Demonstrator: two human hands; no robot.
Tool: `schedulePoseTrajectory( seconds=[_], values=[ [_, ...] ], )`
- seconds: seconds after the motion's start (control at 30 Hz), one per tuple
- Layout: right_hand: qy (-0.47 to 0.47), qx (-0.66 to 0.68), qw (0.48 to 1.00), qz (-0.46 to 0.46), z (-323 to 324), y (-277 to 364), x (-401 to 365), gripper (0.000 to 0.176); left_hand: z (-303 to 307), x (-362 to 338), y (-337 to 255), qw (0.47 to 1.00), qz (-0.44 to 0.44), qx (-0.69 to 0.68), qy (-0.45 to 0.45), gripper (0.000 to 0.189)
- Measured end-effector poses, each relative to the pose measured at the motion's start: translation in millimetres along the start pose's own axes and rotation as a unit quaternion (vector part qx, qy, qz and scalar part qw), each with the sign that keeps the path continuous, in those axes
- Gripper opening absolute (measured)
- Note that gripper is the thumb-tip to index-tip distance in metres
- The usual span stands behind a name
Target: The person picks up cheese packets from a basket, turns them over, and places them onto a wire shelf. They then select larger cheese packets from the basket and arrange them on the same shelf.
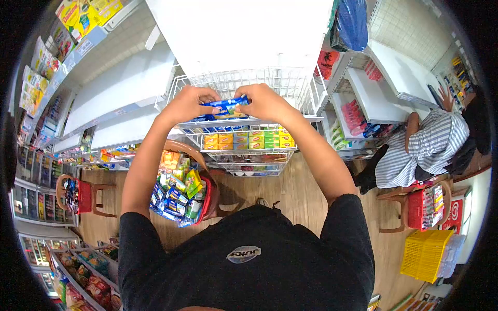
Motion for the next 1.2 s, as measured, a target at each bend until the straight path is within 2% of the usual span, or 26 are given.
schedulePoseTrajectory(
  seconds=[0.17,0.23,0.43,0.7,0.77,0.83,0.9,1.0,1.07,1.13,1.2],
  values=[
    [0.018,-0.012,1.0,0.014,-5.1,-0.5,-5.5,0.029,-5.1,-0.2,1.9,0.999,0.004,0.016,0.036,0.033],
    [0.024,-0.02,0.999,0.019,-6.0,-0.5,-5.9,0.029,-10.8,-2.2,7.0,0.996,0.039,-0.001,0.083,0.033],
    [0.072,-0.001,0.997,-0.012,-13.3,-6.6,-5.9,0.028,-16.4,-4.9,23.3,0.995,0.025,-0.021,0.097,0.03],
    [0.115,0.111,0.985,-0.057,-20.3,-15.5,-6.8,0.031,-17.5,-5.8,27.9,0.993,0.023,-0.023,0.117,0.031],
    [0.108,0.111,0.987,-0.038,-21.9,-17.0,-6.5,0.031,-17.6,-6.1,29.5,0.992,0.037,-0.018,0.119,0.031],
    [0.101,0.111,0.989,-0.019,-20.8,-14.4,-5.6,0.031,-16.7,-4.1,30.3,0.992,0.011,-0.055,0.112,0.03],
    [0.125,0.072,0.989,-0.021,-21.4,-13.7,-5.4,0.024,-16.7,-4.5,31.7,0.991,0.025,-0.044,0.122,0.029],
    [0.104,0.055,0.993,0.006,-17.6,-8.1,-4.0,0.023,-14.8,-5.7,24.9,0.989,0.051,-0.02,0.134,0.028],
    [0.08,0.068,0.994,-0.012,-16.1,-11.1,-4.2,0.024,-12.5,-6.3,21.7,0.989,0.064,-0.006,0.135,0.028],
    [0.055,0.08,0.995,-0.029,-13.1,-10.0,-4.1,0.025,-2.9,-5.9,8.6,0.995,-0.016,-0.033,0.092,0.026],
    [0.043,0.104,0.991,-0.068,-10.4,-10.7,-4.9,0.024,-0.6,-3.0,9.1,0.995,-0.02,-0.026,0.09,0.027]
  ],
)
Point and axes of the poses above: each hand's wrist, its own x-axis towards the middle knuckle, its own z-axis out of the back of the hand, y = z × x, the point moved 7 cm from there along x, towards the middle knuckle, and after that the axes turned 8 degrees about z, right-handed, at the moved point
